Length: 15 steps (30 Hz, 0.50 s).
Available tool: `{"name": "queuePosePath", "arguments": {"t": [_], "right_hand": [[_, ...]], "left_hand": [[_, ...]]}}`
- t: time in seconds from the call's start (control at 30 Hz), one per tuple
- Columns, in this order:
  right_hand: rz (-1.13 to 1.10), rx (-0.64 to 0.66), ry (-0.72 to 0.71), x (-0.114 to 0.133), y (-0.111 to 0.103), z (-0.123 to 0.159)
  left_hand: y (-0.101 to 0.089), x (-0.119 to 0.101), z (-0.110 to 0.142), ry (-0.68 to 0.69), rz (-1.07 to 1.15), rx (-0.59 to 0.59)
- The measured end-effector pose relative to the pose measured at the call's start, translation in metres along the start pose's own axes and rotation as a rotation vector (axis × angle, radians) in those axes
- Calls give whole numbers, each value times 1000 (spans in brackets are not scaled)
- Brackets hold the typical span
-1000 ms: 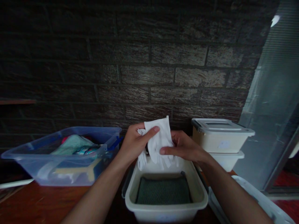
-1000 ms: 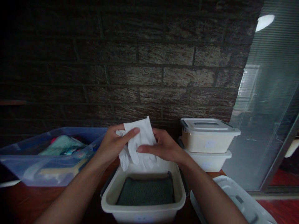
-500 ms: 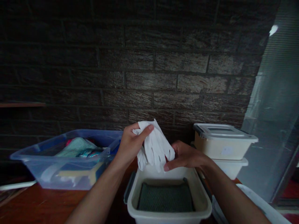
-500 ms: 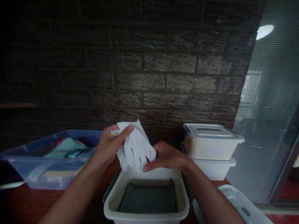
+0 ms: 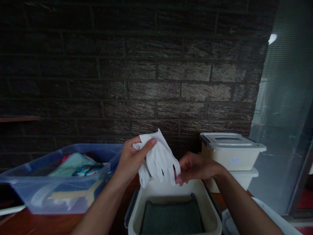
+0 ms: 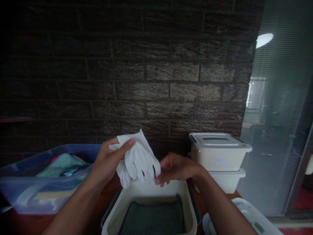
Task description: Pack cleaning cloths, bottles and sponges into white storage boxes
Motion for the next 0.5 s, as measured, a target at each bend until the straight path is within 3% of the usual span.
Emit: {"name": "queuePosePath", "arguments": {"t": [0.23, 0.4, 0.5], "right_hand": [[-77, -142, -63, 14, -11, 0], [13, -123, 5, 4, -14, 4], [-4, -155, -27, 11, -21, 10]], "left_hand": [[12, 1, 6, -38, -13, 97], [11, 4, 4, -73, 57, 76], [11, 7, 4, -85, 44, 83]]}}
Point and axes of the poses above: each hand's wrist, its own z-axis away from the middle knuckle, its own y-axis out of the palm, x = y × z, the point moved 10 cm from there along -z, towards the middle knuckle, and after that the axes turned 1 degree about -x, right-handed, at the moved point
